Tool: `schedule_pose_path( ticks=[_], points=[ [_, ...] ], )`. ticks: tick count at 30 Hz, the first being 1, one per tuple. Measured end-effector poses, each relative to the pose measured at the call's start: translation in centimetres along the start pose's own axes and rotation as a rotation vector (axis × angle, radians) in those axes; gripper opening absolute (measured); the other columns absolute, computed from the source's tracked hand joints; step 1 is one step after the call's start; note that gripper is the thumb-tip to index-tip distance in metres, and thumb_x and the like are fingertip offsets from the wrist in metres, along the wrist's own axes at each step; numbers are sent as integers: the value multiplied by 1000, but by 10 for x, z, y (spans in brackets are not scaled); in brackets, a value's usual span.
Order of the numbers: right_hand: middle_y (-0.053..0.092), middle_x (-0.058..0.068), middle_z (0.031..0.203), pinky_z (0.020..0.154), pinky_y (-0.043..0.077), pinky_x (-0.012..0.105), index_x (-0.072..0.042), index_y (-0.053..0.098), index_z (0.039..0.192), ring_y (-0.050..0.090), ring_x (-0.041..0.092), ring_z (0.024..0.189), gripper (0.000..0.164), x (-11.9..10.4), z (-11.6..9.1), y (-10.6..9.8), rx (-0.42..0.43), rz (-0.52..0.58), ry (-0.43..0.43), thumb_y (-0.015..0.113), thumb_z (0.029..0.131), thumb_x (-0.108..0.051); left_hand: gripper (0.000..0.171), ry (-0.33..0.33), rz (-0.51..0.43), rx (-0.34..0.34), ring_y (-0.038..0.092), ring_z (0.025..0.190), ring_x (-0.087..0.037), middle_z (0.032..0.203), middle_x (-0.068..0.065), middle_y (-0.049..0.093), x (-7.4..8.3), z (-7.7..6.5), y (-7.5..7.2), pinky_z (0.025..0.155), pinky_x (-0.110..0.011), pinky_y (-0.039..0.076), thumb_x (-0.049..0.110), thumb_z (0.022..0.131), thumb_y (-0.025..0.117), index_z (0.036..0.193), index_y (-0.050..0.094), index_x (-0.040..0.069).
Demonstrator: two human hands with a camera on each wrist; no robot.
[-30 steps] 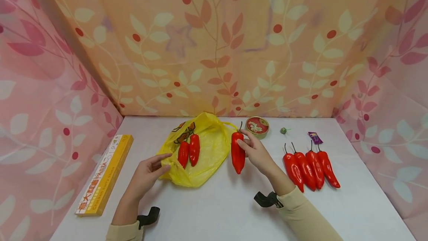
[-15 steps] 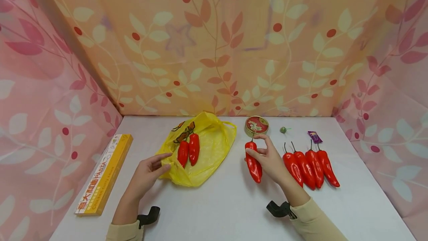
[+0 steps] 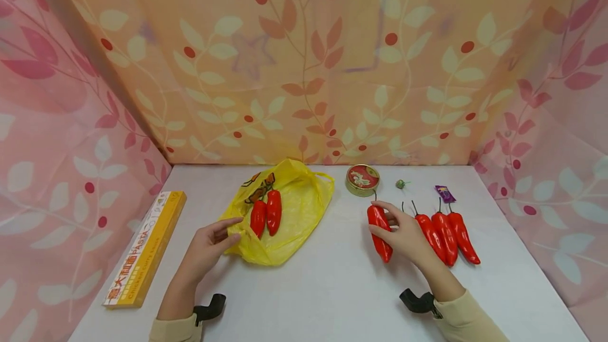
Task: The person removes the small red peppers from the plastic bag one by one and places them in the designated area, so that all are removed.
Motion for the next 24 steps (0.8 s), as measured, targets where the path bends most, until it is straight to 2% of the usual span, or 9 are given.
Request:
schedule_pose_path(
  ticks=[4,9,13,19,24],
  points=[
    [61,18,131,72,61,41,-25,47,149,60,34,109,64,0,-6,-12,80,-163,-83,74,92,-37,49,-4,-3,0,63,115,-24,137,-10,64,-1,0,0,87,-18,53,38,93,72,138,63,21],
    [61,19,128,75,61,49,-15,47,148,61,35,104,66,5,-10,-20,133,-291,-162,76,90,-28,48,11,2,0,64,114,-24,136,-10,64,0,0,0,86,-18,53,36,93,73,137,64,19],
    [61,19,121,75,60,53,-13,50,146,60,35,103,64,9,-12,-21,134,-381,-172,77,89,-28,46,23,-1,1,64,111,-24,134,-11,66,1,1,0,86,-18,54,34,94,73,136,64,18],
    [55,24,134,80,57,61,-11,51,145,54,43,118,65,15,-14,-21,138,-429,-147,78,87,-25,47,26,-8,0,65,110,-23,133,-12,66,-1,1,-1,85,-19,54,34,93,73,136,64,18],
    [55,25,134,79,57,62,-11,54,142,52,45,120,65,19,-13,-19,150,-489,-130,81,85,-25,46,37,-8,-2,64,112,-24,135,-12,65,0,0,-1,86,-18,53,32,94,72,137,64,18]
  ],
)
Point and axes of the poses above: each hand's wrist, its own z-axis towards the middle knuckle, its own y-axis out of the palm, x = y × z, the point moved 8 cm from there along z, towards the middle knuckle
